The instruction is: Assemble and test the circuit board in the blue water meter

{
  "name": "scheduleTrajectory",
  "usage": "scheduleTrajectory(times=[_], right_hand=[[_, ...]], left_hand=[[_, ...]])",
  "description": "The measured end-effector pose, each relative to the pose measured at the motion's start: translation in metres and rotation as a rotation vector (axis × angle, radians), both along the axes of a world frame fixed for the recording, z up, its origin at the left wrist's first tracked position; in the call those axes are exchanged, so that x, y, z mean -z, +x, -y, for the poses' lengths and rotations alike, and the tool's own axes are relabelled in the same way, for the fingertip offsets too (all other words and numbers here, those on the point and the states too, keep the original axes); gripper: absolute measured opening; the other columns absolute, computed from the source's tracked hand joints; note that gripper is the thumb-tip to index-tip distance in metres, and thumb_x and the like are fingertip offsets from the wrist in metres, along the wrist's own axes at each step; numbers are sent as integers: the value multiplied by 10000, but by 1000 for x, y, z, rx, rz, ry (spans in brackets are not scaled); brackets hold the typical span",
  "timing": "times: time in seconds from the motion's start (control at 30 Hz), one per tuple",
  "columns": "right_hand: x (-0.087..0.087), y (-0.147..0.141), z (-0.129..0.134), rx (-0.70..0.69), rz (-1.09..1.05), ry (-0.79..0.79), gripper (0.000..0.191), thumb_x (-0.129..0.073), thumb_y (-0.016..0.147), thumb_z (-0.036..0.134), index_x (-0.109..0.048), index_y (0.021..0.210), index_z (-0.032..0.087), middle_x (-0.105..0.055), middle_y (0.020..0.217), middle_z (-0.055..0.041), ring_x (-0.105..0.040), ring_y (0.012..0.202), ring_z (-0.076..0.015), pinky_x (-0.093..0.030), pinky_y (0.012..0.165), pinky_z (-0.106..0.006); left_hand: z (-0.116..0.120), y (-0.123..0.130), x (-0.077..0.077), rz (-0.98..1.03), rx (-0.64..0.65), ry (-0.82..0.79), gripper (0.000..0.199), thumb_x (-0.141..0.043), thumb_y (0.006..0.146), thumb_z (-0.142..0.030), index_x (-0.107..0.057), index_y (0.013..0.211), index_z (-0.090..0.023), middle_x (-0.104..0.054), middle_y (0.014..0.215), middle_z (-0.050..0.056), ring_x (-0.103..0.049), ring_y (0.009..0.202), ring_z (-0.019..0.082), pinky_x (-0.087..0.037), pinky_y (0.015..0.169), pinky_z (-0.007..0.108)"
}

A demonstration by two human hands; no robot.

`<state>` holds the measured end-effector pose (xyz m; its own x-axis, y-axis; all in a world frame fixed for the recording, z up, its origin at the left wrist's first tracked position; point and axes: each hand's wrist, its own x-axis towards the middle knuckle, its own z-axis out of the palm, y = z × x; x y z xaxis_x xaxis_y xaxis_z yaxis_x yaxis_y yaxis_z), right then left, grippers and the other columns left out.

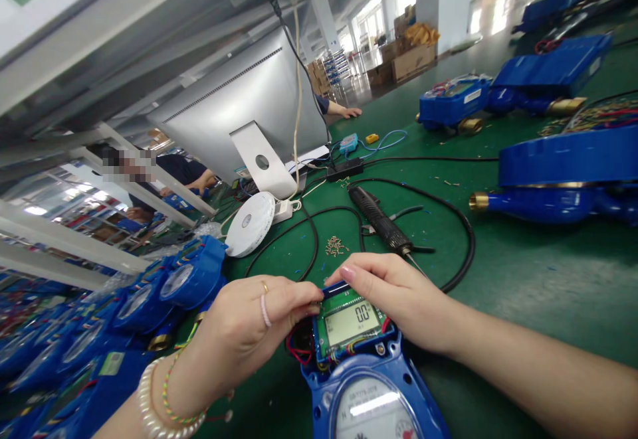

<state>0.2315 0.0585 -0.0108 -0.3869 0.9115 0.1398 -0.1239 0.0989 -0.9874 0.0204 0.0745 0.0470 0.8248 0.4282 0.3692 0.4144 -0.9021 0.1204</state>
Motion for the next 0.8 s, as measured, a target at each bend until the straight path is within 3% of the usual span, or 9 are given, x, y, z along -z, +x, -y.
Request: scheduleTrajectory(times=[0.53, 0.7, 0.8], right_hand=[[2, 0, -1, -14, 23, -8, 392, -470, 900, 501, -593, 788, 146, -585, 751, -24, -520, 686, -128, -408, 593, -226], [1, 3, -1, -18, 49, 4, 397, -474, 910, 495, -611, 801, 138, -622, 816, -36, -547, 737, -141, -417, 634, -238], [1, 5, -1, -20, 59, -7, 400, -479, 912, 499, -645, 863, 139, -635, 803, -32, -550, 712, -130, -410, 615, -227]], left_hand=[[-2, 2, 0, 17, -20, -16, 147, -584, 886, -162, -633, 1024, -152, -716, 795, 4, -661, 674, 88, -502, 639, 163], [-2, -6, 0, -4, -56, -92, 284, -574, 896, -196, -581, 1180, -192, -740, 914, 2, -696, 751, 95, -540, 674, 153], [2, -18, -2, -9, -176, -208, 396, -601, 880, -218, -513, 1263, -264, -731, 1009, -30, -696, 856, 95, -541, 783, 155]])
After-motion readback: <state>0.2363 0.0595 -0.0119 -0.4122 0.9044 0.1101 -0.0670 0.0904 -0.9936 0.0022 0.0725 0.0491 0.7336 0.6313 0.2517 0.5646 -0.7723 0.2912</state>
